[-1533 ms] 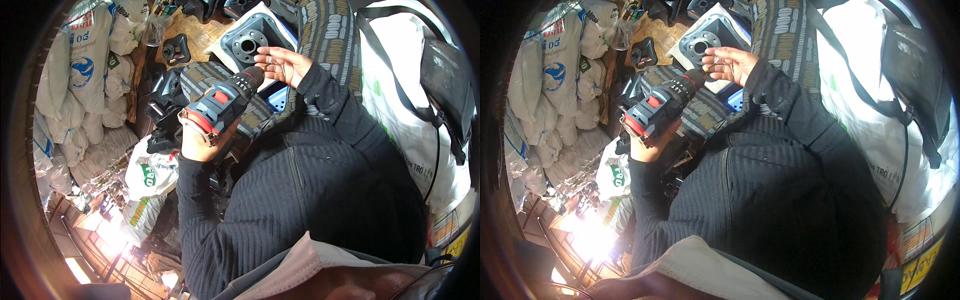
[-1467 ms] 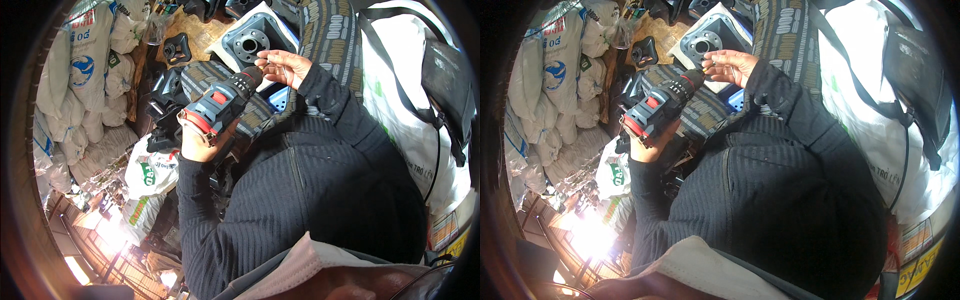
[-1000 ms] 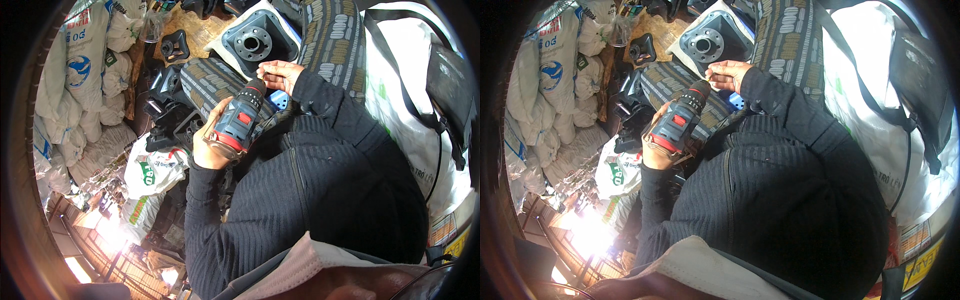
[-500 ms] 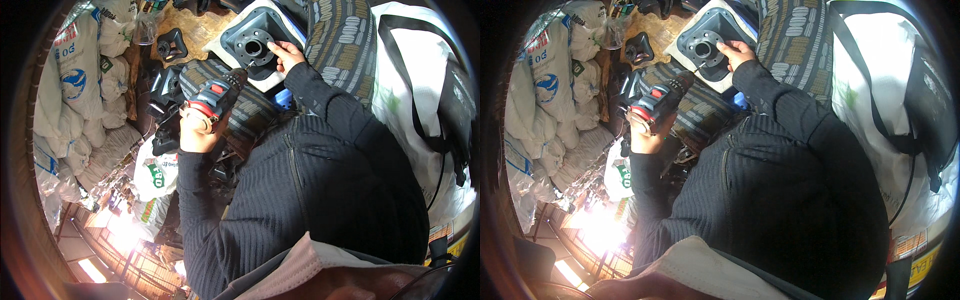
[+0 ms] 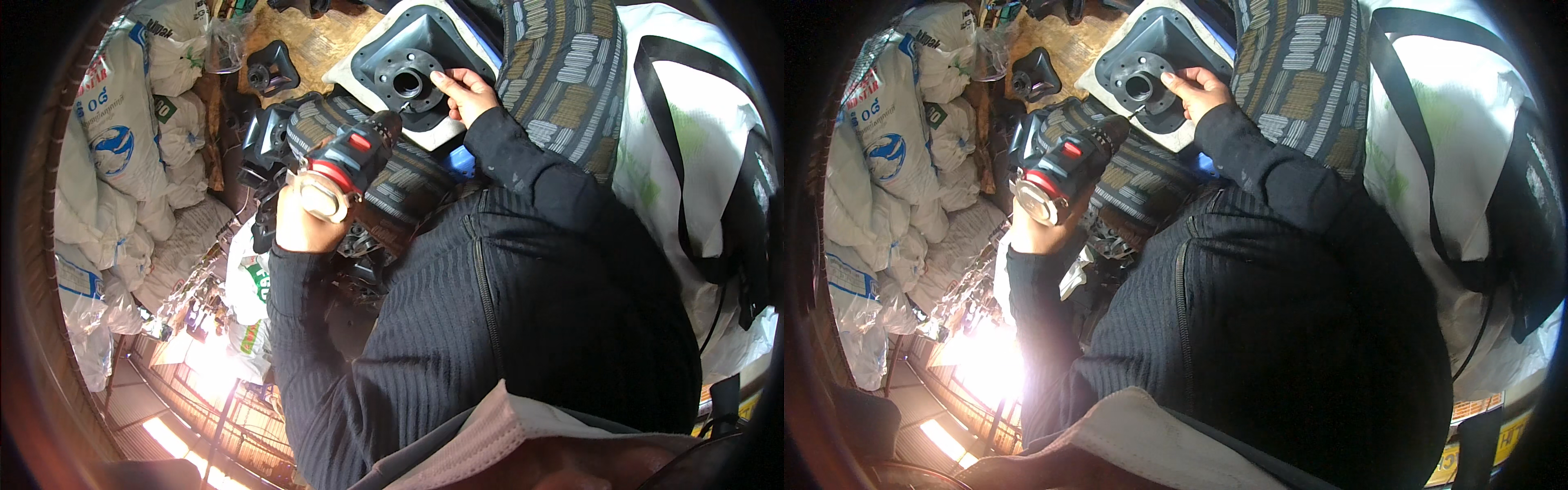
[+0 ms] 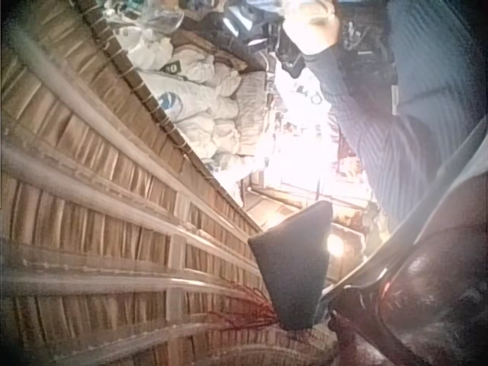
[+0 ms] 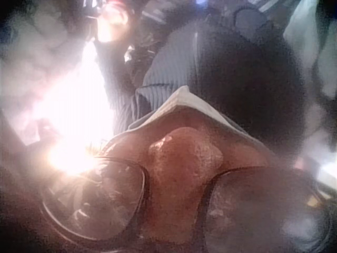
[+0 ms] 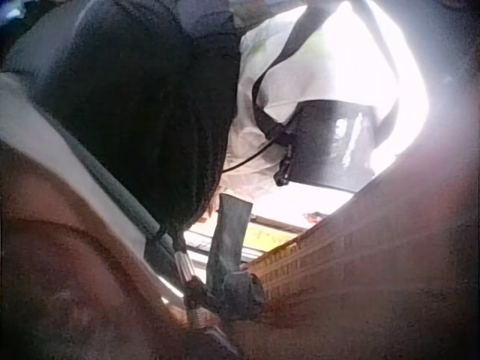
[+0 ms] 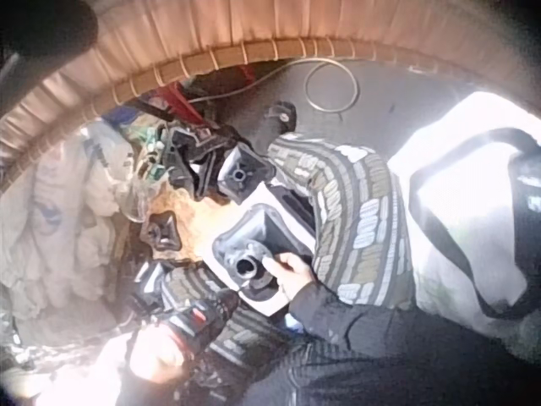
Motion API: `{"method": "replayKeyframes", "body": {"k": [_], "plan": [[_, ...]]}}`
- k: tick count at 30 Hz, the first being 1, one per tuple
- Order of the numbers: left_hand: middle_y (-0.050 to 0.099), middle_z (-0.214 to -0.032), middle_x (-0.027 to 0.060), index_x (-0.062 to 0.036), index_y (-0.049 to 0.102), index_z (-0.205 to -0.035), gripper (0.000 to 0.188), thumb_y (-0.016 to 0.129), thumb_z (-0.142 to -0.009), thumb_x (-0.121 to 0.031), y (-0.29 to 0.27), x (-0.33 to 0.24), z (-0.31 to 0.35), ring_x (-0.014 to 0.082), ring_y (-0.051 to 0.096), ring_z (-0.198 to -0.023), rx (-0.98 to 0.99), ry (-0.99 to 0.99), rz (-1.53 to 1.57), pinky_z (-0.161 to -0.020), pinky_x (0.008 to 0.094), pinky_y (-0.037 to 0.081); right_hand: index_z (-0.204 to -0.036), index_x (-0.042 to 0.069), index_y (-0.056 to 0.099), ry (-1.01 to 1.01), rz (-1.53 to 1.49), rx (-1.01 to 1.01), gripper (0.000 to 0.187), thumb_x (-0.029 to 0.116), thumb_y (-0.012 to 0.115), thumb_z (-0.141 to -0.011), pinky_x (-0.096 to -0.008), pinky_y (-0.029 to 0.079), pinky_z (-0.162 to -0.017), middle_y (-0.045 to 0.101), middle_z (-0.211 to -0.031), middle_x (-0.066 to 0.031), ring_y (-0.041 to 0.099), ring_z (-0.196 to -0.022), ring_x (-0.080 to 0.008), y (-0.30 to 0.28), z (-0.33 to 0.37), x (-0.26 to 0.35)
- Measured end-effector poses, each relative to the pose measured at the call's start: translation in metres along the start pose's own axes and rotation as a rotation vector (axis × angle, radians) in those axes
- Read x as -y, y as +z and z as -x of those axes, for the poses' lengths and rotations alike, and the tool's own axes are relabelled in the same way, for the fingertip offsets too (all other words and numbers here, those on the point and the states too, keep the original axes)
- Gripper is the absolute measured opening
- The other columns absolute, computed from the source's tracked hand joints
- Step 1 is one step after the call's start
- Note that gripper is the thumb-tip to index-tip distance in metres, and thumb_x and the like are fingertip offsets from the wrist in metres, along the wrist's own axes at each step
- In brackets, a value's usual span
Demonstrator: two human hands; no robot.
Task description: The person uses a cordless impact driver to fasten screws into a black plastic motorcycle part. They repeatedly pick up the part, align it, and drive screws into multiple holes before setting it down.
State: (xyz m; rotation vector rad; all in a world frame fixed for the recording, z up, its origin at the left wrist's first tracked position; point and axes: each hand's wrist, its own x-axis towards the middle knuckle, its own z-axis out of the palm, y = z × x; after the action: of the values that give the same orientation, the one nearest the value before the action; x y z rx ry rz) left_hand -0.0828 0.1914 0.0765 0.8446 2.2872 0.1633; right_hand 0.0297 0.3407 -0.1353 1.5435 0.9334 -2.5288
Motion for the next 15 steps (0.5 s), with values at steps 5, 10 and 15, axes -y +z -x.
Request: {"method": "replayKeyframes", "body": {"k": [5, 10, 15], "plan": [[0.063, -0.111, 0.0129, -0.0037, 0.052, -0.121, 0.062, 0.072, -0.063, -0.013, -0.001, -0.013, -0.005, 0.0252, 0.063, -0.098, 0.062, 0.013, -0.099, -0.084, 0.0306, 0.050, -0.088, 0.011, 0.058, 0.014, -0.100, -0.006, 0.028, 0.034, 0.073, -0.081, -0.0164, 0.036, -0.044, 0.047, -0.063, 0.0077, 0.040, -0.047, -0.0010, 0.003, 0.002, 0.003], [0.064, -0.106, 0.0126, -0.0037, 0.048, -0.125, 0.074, 0.080, -0.060, -0.022, 0.007, -0.010, -0.015, 0.0232, 0.065, -0.096, 0.136, 0.019, -0.084, -0.082, 0.0285, 0.051, -0.080, 0.010, 0.057, -0.002, -0.184, -0.049, 0.028, 0.033, 0.074, -0.080, -0.0188, 0.037, -0.051, 0.049, -0.066, 0.0060, 0.043, -0.054, -0.0029, 0.008, 0.006, 0.010], [0.065, -0.104, 0.0110, -0.0046, 0.049, -0.123, 0.073, 0.081, -0.060, -0.019, 0.017, -0.010, -0.018, 0.0221, 0.066, -0.091, 0.069, 0.060, -0.051, -0.080, 0.0280, 0.053, -0.078, 0.006, 0.058, 0.024, -0.215, -0.041, 0.024, 0.025, 0.074, -0.081, -0.0212, 0.044, -0.067, 0.059, -0.076, 0.0019, 0.052, -0.069, -0.0057, 0.007, 0.005, 0.007]]}}
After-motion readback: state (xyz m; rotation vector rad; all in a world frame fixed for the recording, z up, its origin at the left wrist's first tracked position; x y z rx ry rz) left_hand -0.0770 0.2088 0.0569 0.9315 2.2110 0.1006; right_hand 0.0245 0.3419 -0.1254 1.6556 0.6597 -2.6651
